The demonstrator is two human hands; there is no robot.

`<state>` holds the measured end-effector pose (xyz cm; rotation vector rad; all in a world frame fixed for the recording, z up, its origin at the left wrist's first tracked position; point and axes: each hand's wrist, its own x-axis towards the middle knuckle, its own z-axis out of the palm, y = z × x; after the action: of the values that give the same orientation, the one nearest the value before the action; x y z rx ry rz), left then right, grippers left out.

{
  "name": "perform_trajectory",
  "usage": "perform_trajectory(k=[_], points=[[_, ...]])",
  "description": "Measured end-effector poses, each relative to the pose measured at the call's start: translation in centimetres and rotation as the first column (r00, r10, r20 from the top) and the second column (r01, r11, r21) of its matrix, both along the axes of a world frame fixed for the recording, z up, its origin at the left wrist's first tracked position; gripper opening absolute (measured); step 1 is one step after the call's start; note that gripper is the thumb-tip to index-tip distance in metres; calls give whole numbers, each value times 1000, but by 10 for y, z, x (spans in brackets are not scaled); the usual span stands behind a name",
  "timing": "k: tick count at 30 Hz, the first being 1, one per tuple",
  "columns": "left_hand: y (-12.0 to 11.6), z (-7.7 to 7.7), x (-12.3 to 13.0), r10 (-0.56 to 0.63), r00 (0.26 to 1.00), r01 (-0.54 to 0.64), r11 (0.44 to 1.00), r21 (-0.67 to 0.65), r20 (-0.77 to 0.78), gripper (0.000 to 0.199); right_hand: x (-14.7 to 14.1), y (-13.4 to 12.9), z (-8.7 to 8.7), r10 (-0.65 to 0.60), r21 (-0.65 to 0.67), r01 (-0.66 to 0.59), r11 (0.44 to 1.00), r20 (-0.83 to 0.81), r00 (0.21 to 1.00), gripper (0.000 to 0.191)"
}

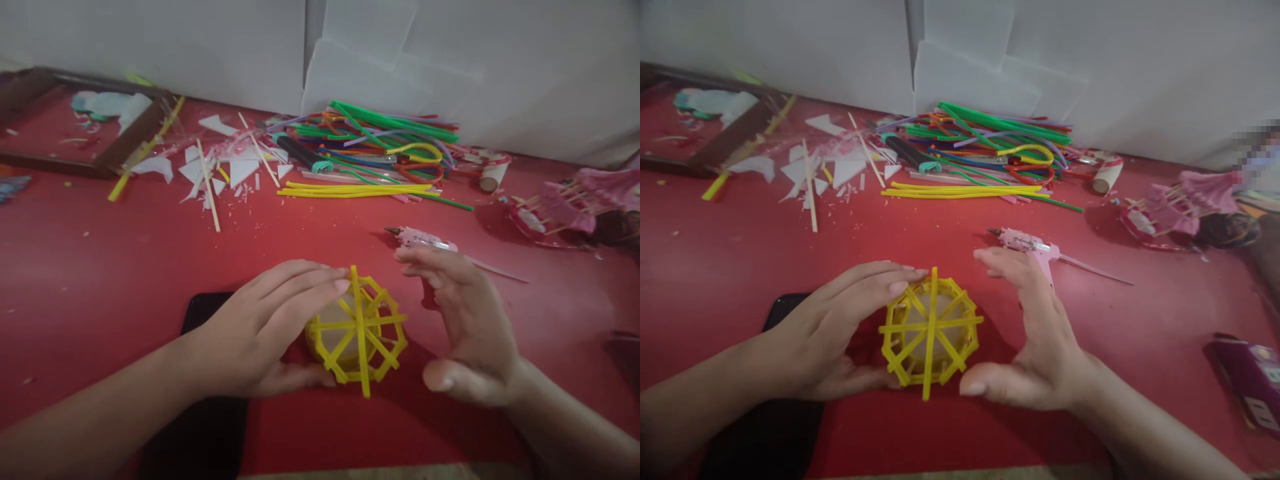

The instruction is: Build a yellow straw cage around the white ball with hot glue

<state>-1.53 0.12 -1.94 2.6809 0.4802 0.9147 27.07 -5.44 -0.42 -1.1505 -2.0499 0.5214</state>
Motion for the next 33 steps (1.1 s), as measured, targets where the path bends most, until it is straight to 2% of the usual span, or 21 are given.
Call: perform_trajectory(k=[3,8,10,13,16,18,21,24,28,33], points=[[-1,-1,0,24,1000,-24,1000,-15,4,76,0,-2,-15,-32,17,34,999,-102,994,104],[-1,-1,0,72,996,-71,997,-30,44,71,-3,-1,-30,25,-82,-35,996,-124,992,85],[0,-1,0,116,992,-115,993,-22,45,77,-3,0,-35,44,-91,-58,994,-150,988,78],[1,-2,-1,185,981,-184,983,-15,54,98,-2,0,-39,26,-61,-37,997,-170,985,71],[1,-2,-4,248,962,-242,968,-59,116,120,-5,2,-36,-21,19,25,1000,-196,980,54],[1,-3,-8,291,948,-275,952,-134,126,124,-7,5,-31,10,109,13,994,-212,977,39],[1,-6,-12,308,949,-283,928,-244,70,120,-11,9,-20,153,193,-125,973,-140,978,24],[2,-10,-13,283,956,-254,931,-263,77,116,-13,12,-13,222,215,-214,953,-18,975,21],[3,-12,-12,318,945,-292,924,-246,74,110,-13,14,-11,232,241,-233,942,31,972,12],[4,-9,-12,311,946,-276,917,-288,85,101,-14,14,-12,171,235,-163,958,-18,985,9]])
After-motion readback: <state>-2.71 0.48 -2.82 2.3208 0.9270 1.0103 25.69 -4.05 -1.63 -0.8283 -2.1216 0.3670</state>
